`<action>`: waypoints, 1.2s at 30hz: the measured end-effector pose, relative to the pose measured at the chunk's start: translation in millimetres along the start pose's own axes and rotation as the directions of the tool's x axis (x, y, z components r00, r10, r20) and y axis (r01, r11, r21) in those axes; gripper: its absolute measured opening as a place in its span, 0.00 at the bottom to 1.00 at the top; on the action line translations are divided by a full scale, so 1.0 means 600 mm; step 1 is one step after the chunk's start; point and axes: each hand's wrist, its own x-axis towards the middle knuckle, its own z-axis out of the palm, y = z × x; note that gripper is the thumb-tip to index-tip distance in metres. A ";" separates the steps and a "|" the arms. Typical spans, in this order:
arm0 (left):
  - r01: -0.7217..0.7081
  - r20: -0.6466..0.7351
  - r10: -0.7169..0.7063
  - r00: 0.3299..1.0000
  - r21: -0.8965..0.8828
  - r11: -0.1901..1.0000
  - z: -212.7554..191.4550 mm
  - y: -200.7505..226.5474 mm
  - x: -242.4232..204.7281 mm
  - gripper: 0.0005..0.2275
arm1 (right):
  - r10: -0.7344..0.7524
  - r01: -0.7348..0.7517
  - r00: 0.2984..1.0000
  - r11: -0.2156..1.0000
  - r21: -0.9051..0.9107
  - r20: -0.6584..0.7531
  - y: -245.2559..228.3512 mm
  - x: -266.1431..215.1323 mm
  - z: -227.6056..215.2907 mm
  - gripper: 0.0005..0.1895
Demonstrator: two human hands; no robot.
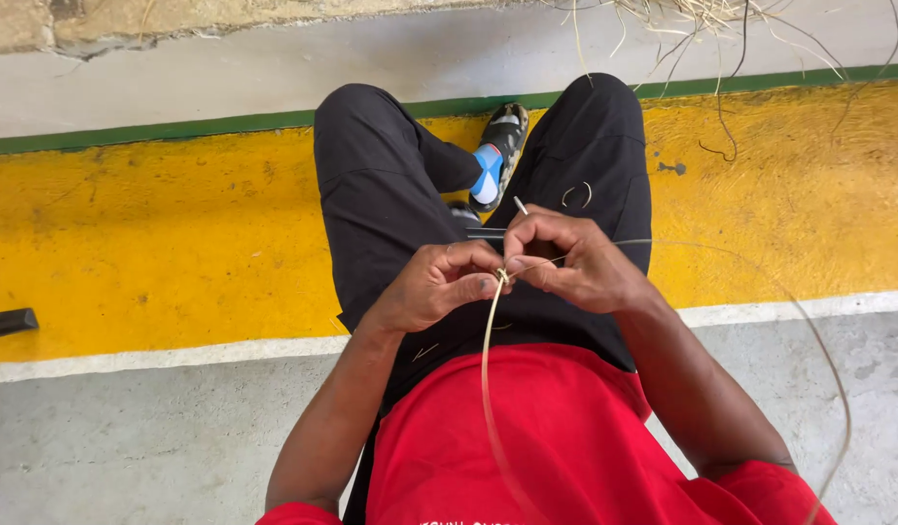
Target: The recorder is weaving thin bamboo or wood strips together to form a pattern or object.
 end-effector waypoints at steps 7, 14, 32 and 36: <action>-0.148 0.164 0.145 0.976 0.010 0.989 -0.003 0.000 0.008 0.09 | 0.207 -0.162 0.959 0.962 0.221 -0.196 0.040 0.006 -0.017 0.02; -0.202 0.068 0.219 0.973 -0.196 0.959 0.004 -0.012 0.044 0.10 | 0.202 -0.050 0.878 0.940 0.338 -0.433 0.053 0.053 -0.055 0.14; -0.282 0.057 0.334 0.941 -0.416 0.864 -0.066 0.024 0.036 0.12 | -0.079 -0.453 0.529 0.815 -0.360 -0.845 0.304 0.211 -0.485 0.21; -0.471 -0.202 0.428 0.881 -0.449 0.759 -0.119 0.013 0.067 0.09 | 0.008 -0.351 0.791 0.825 -0.443 -0.612 0.150 0.298 -0.350 0.17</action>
